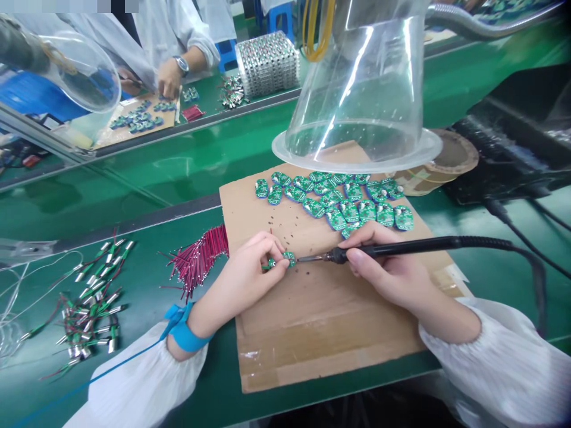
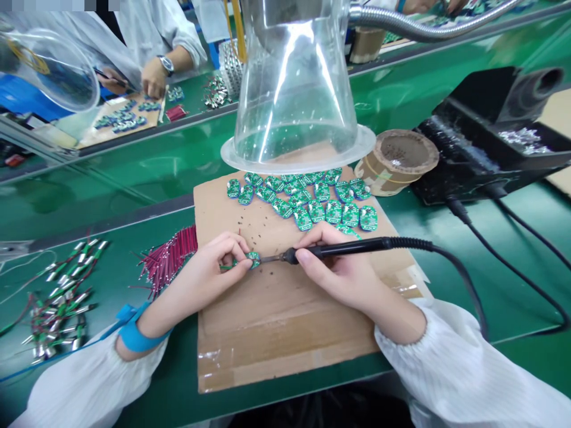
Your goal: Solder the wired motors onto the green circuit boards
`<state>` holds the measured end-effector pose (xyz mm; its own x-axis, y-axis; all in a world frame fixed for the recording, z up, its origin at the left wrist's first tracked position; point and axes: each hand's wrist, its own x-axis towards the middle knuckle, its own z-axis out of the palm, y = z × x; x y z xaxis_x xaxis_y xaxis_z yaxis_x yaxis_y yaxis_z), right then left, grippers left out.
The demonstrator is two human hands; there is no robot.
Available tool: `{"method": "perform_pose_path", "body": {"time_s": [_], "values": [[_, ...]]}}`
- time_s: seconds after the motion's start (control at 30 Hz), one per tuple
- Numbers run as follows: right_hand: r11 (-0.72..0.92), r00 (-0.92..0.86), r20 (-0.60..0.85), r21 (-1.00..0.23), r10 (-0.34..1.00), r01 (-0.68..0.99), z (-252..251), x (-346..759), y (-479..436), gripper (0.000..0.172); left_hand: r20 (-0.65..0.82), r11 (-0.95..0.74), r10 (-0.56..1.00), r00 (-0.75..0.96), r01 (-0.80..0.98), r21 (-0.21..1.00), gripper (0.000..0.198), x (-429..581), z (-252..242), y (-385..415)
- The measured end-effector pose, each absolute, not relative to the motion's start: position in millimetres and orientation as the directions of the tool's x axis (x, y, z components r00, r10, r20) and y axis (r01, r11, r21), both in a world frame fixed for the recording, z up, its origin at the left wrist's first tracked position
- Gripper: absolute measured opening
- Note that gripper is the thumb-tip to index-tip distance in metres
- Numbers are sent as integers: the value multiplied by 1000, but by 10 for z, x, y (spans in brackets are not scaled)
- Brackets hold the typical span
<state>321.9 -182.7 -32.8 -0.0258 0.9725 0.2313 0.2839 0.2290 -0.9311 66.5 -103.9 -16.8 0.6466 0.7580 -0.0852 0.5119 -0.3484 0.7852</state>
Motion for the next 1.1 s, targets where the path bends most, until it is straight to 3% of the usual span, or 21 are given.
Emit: {"method": "perform_pose_path", "body": {"time_s": [0.63,1.1], "values": [[215,48,236,-938,971,272,-373,3251,-1852,8,-46,-393,742,669,489,779,14,668,-166,-1053],[215,61,245,-928,968,305,-339,3242,-1835,12,-118,-339,741,662,519,785,9,608,-164,-1063]]}}
